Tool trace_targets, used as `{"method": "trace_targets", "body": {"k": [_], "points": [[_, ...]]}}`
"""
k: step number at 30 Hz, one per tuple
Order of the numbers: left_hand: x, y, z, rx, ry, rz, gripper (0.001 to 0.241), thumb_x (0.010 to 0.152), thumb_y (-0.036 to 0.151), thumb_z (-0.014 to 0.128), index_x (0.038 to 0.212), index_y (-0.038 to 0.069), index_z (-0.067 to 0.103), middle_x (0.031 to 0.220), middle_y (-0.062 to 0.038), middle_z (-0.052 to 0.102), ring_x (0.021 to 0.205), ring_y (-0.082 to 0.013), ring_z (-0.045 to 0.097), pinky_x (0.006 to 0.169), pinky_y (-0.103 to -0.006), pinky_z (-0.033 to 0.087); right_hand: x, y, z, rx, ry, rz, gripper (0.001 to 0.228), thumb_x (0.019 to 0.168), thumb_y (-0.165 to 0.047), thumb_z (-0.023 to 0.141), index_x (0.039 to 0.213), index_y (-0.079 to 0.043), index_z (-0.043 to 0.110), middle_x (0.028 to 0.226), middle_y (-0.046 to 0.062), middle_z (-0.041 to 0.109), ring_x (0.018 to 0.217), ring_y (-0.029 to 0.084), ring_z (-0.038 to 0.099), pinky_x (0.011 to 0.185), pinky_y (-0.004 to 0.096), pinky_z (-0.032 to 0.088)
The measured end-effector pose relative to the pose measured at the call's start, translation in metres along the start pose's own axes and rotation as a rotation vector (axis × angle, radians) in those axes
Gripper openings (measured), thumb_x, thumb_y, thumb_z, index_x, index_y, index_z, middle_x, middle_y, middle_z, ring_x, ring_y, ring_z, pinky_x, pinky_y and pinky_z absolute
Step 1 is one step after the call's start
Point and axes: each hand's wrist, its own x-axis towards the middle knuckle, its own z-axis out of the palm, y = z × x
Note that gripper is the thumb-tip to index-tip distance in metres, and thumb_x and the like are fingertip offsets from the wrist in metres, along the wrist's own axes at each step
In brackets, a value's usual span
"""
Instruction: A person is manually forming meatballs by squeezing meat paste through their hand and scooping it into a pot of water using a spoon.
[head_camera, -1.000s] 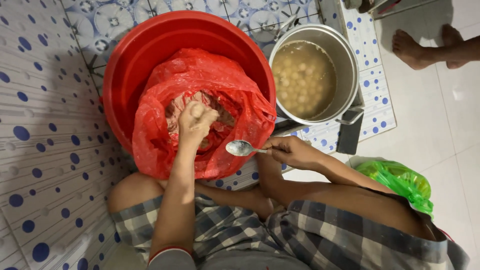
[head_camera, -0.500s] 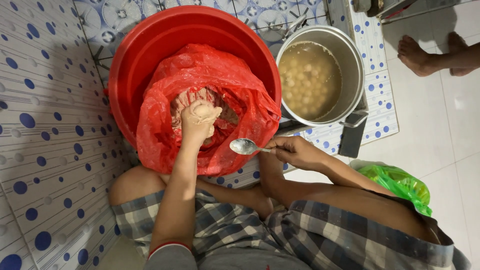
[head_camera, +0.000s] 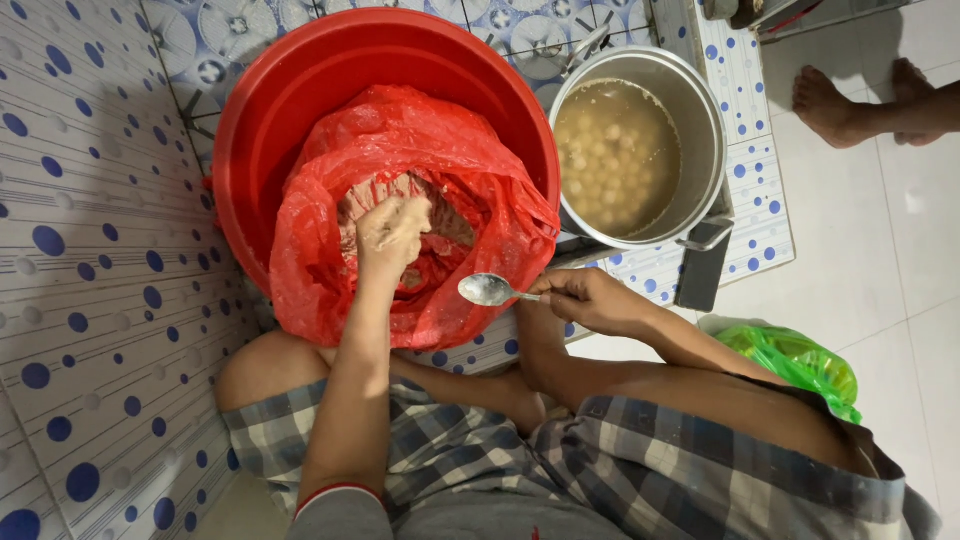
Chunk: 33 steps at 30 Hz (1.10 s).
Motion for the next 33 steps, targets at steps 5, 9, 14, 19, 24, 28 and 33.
{"method": "trace_targets", "body": {"k": [5,9,14,19,24,28,33], "points": [[-0.008,0.019,0.010,0.181,0.026,-0.014,0.031,0.085,-0.008,0.077,0.114,-0.003,0.066,0.101,-0.016,0.075,0.092,-0.0204,0.075,0.086,-0.0262,0.064,-0.001,0.000,0.000,-0.036,-0.015,0.009,0.020,0.097,-0.008,0.057,0.107,-0.006,0.074,0.056,0.002,0.058,0.057,0.014,0.055,0.064,0.030,0.051],[0.000,-0.011,-0.003,0.177,0.033,-0.064,0.025,0.090,-0.003,0.075,0.115,0.004,0.071,0.086,-0.018,0.077,0.068,-0.0186,0.076,0.032,-0.0213,0.049,0.001,-0.001,0.001,-0.041,-0.003,0.003,0.019,0.097,-0.009,0.058,0.107,-0.006,0.074,0.056,0.002,0.059,0.056,0.014,0.055,0.063,0.031,0.051],[-0.008,0.001,-0.002,0.474,0.127,0.085,0.021,0.085,-0.001,0.082,0.074,0.003,0.064,0.069,-0.003,0.065,0.062,-0.0136,0.059,0.060,-0.0252,0.051,0.002,-0.006,0.000,-0.028,-0.002,0.011,0.019,0.098,-0.009,0.058,0.108,-0.006,0.074,0.056,0.002,0.058,0.056,0.013,0.053,0.061,0.028,0.050],[0.002,-0.010,-0.010,0.362,0.105,0.022,0.020,0.079,0.000,0.086,0.080,0.004,0.066,0.067,-0.007,0.068,0.054,-0.0162,0.061,0.047,-0.0269,0.047,0.004,0.004,0.000,-0.029,-0.001,0.013,0.019,0.098,-0.009,0.058,0.108,-0.006,0.074,0.056,0.002,0.060,0.054,0.013,0.054,0.058,0.028,0.049],[0.029,-0.086,-0.038,0.620,0.000,0.193,0.037,0.072,0.007,0.083,0.107,0.016,0.071,0.071,-0.007,0.065,0.060,-0.0262,0.066,0.043,-0.0400,0.050,0.004,0.005,0.000,-0.044,0.012,0.038,0.020,0.098,-0.010,0.058,0.108,-0.009,0.075,0.054,0.002,0.060,0.051,0.012,0.055,0.055,0.026,0.049],[-0.003,0.015,0.003,0.088,0.079,-0.201,0.025,0.083,0.014,0.083,0.104,0.010,0.071,0.060,-0.011,0.057,0.032,-0.0111,0.042,0.026,-0.0230,0.038,0.002,-0.001,0.002,-0.032,0.004,0.053,0.020,0.097,-0.010,0.059,0.107,-0.006,0.075,0.054,0.004,0.059,0.049,0.013,0.052,0.051,0.026,0.047],[-0.004,0.011,0.005,0.206,0.096,-0.040,0.035,0.076,0.002,0.090,0.108,0.004,0.075,0.075,-0.013,0.073,0.057,-0.0089,0.062,0.047,-0.0238,0.055,0.003,-0.003,0.001,-0.025,0.008,0.059,0.020,0.097,-0.010,0.058,0.106,-0.006,0.076,0.054,0.004,0.058,0.050,0.012,0.052,0.051,0.026,0.047]]}}
